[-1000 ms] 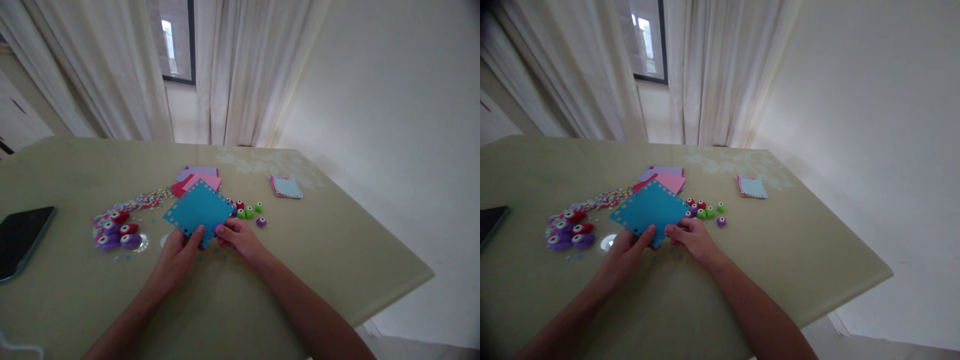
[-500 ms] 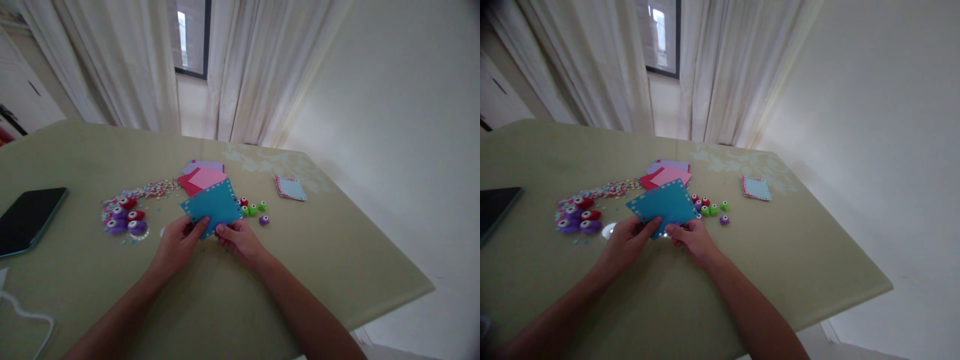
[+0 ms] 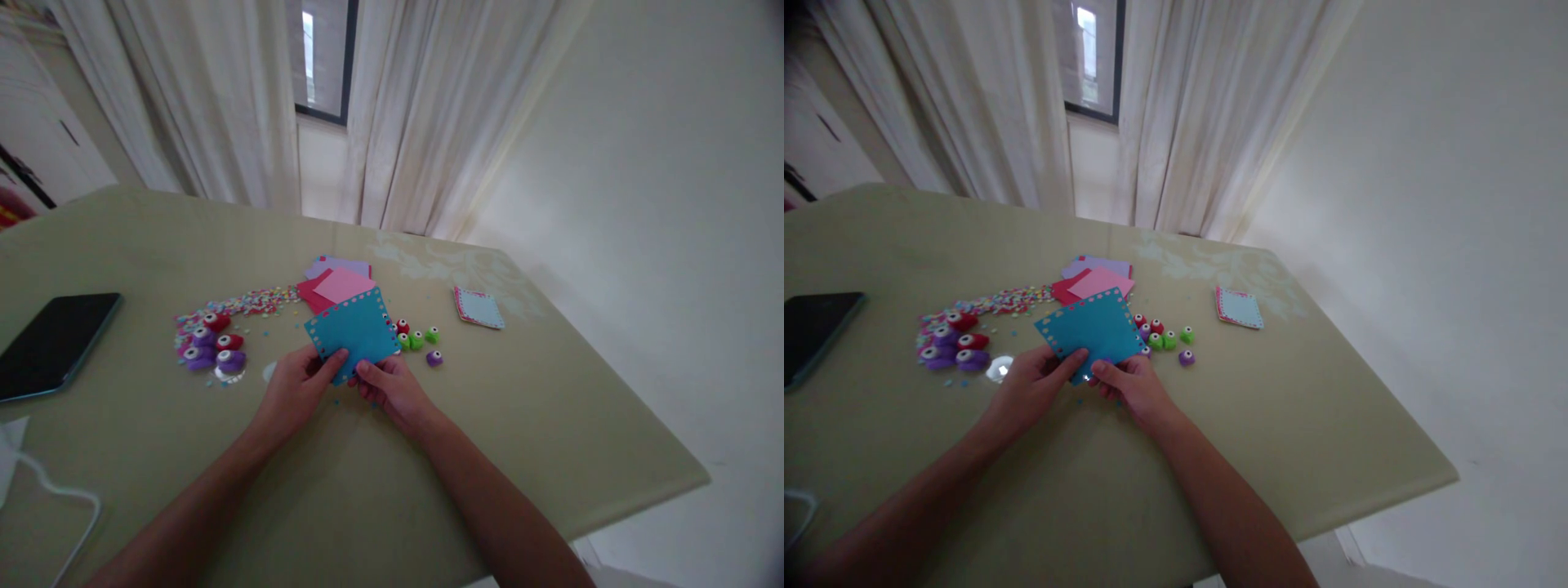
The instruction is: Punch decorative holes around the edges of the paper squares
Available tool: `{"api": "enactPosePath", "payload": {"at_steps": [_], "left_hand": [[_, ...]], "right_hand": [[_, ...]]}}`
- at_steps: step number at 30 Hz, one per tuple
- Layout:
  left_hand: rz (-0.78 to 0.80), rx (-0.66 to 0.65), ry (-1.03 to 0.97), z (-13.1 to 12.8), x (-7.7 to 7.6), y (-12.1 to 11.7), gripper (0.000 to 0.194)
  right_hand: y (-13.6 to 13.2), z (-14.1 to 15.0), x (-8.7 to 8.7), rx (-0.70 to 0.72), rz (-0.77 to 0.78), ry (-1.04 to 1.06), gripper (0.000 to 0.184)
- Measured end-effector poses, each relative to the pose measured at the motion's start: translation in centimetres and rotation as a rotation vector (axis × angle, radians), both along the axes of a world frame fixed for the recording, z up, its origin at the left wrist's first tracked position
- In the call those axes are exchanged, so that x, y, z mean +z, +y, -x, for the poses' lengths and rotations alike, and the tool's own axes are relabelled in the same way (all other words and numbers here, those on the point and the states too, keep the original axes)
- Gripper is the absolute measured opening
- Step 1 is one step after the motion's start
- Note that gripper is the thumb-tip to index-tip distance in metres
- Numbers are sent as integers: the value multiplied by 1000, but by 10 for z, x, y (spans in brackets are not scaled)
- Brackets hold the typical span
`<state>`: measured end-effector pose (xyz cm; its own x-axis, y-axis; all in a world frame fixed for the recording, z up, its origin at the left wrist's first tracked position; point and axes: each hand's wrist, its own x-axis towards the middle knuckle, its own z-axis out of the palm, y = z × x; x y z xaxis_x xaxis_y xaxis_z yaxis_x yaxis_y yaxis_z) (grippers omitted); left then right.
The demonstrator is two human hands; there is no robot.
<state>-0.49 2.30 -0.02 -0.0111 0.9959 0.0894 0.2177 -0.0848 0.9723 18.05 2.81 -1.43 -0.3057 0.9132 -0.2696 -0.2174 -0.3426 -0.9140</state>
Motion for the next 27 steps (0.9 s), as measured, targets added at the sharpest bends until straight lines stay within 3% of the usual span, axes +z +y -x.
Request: {"api": "enactPosePath", "payload": {"at_steps": [27], "left_hand": [[14, -14, 13, -2, -3, 0, 43]], "right_hand": [[0, 1, -7, -31, -76, -105, 60]]}}
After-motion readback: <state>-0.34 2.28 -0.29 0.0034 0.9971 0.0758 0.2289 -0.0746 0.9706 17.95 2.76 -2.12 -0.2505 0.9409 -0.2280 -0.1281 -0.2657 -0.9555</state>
